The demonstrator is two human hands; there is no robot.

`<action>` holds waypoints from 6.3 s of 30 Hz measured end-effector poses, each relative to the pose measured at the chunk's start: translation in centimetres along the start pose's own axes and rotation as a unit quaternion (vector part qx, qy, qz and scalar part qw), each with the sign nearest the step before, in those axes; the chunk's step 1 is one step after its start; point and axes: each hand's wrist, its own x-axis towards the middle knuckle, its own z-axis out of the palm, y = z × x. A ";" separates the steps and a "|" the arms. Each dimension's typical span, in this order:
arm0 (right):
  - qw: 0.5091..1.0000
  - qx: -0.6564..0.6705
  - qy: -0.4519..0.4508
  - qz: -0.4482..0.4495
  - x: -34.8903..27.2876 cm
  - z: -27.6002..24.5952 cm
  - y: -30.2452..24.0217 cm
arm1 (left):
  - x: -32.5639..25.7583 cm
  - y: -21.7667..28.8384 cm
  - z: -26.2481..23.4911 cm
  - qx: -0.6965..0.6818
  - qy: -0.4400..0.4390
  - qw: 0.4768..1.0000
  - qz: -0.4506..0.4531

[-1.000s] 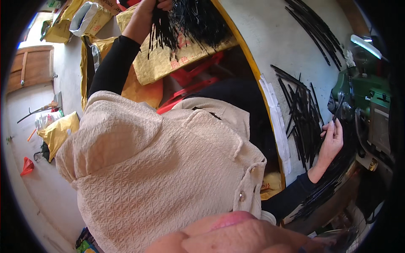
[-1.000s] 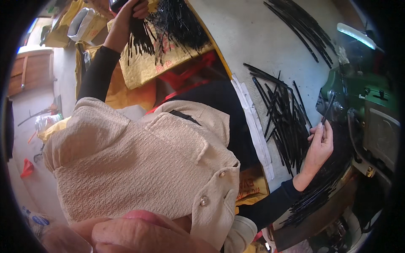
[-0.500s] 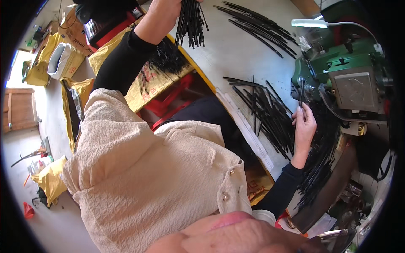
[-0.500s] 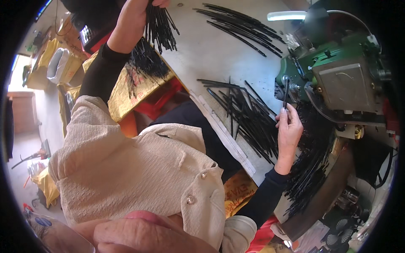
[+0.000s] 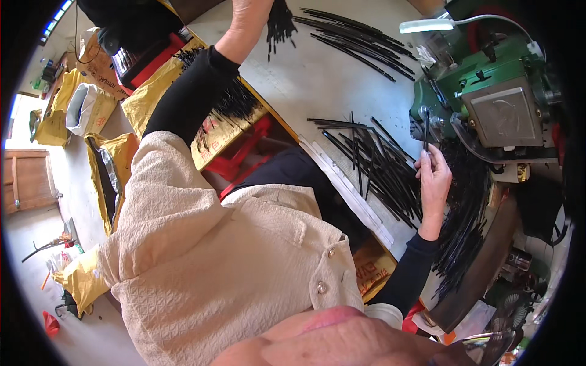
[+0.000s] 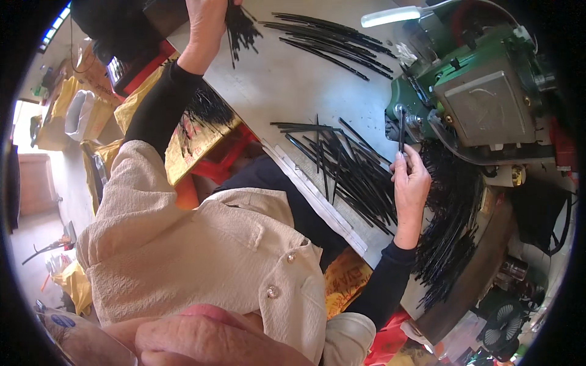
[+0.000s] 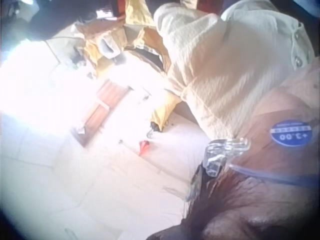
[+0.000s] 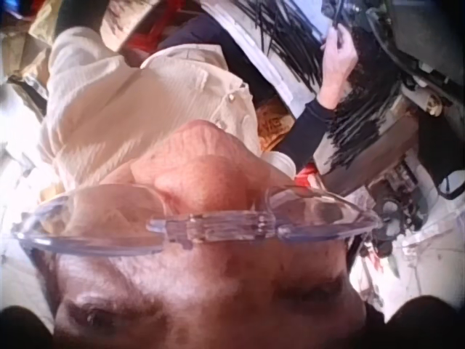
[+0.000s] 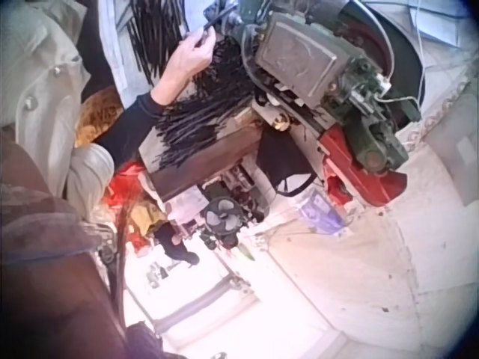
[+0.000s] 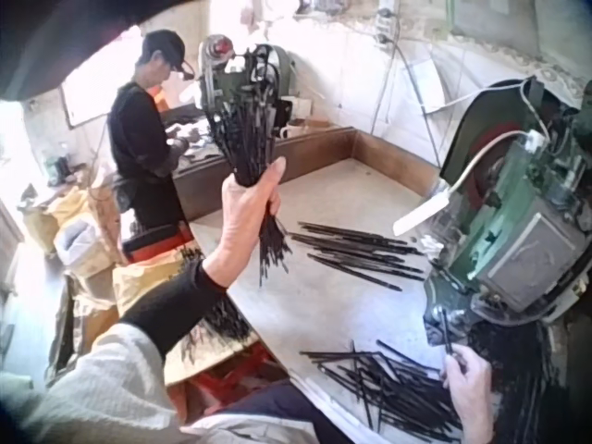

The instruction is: Manually aligning and processing bundles of black plastic zip ties using a machine.

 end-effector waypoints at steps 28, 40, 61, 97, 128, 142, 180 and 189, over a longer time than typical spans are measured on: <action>0.997 -0.055 0.012 -0.045 0.1 -0.3 0.3 | -5.4 -4.9 4.2 0.500 -0.544 0.660 0.134; 0.997 -0.057 0.016 -0.048 0.1 -0.3 0.2 | -6.1 -6.0 6.7 0.569 -0.533 0.579 0.240; 0.998 -0.049 0.017 -0.041 0.1 -0.2 0.1 | -9.1 -5.9 6.8 0.456 -0.545 0.600 0.368; 1.000 0.015 -0.006 -0.018 -0.1 -0.4 -0.1 | -7.3 -4.3 8.5 0.440 -0.513 0.624 0.393; 1.000 -0.007 -0.004 -0.018 0.0 -0.4 0.0 | -8.6 -4.6 7.3 0.410 -0.545 0.641 0.353; 1.000 -0.016 -0.002 -0.021 0.0 -0.3 0.1 | -9.6 -5.7 7.9 0.426 -0.505 0.626 0.414; 0.992 -0.077 -0.050 -0.082 1.8 0.8 -2.8 | -8.1 -3.2 4.5 0.463 -0.511 0.689 0.223; 0.988 -0.061 -0.033 -0.135 3.2 2.9 -3.0 | -8.7 -3.0 5.0 0.426 -0.550 0.693 0.191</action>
